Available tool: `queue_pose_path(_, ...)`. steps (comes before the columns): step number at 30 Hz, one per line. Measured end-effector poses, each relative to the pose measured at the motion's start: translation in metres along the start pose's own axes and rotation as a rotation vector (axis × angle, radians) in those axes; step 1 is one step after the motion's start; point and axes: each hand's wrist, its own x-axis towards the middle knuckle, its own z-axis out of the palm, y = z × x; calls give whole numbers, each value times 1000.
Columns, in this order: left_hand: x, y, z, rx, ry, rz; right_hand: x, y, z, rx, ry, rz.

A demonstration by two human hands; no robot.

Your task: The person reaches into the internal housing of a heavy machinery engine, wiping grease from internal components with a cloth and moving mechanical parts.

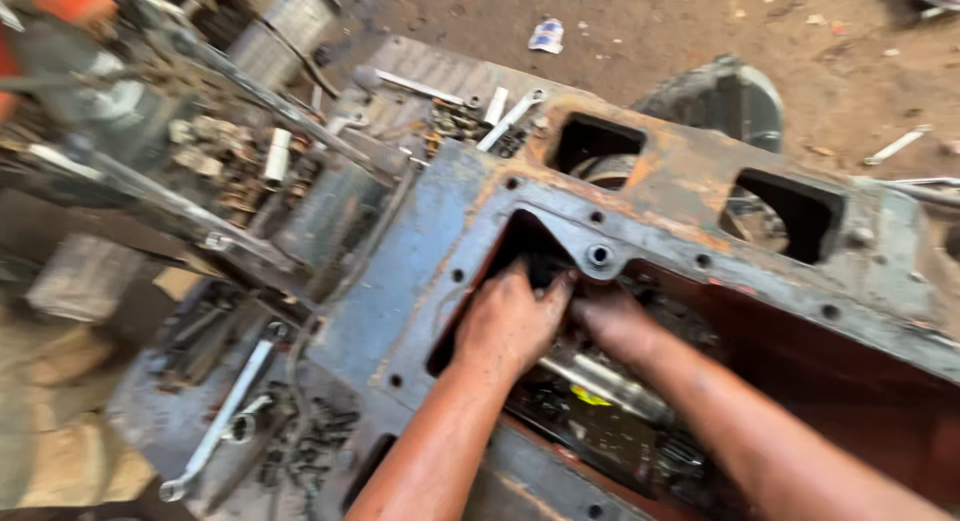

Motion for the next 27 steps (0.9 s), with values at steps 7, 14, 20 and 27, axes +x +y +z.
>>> queue_pose_path(7, 37, -27, 21, -486, 110, 190, -30, -31, 10, 1, 194, 63)
queue_pose_path(14, 29, -27, 29, -65, 20, 86, -53, -49, 36, 550, -24, 373)
queue_pose_path(20, 10, -1, 13, 7, 68, 75, -20, -12, 1, 525, 115, 219)
queue_pose_path(27, 29, -17, 36, 105, -30, 218, -21, -9, 4, 482, 55, 240)
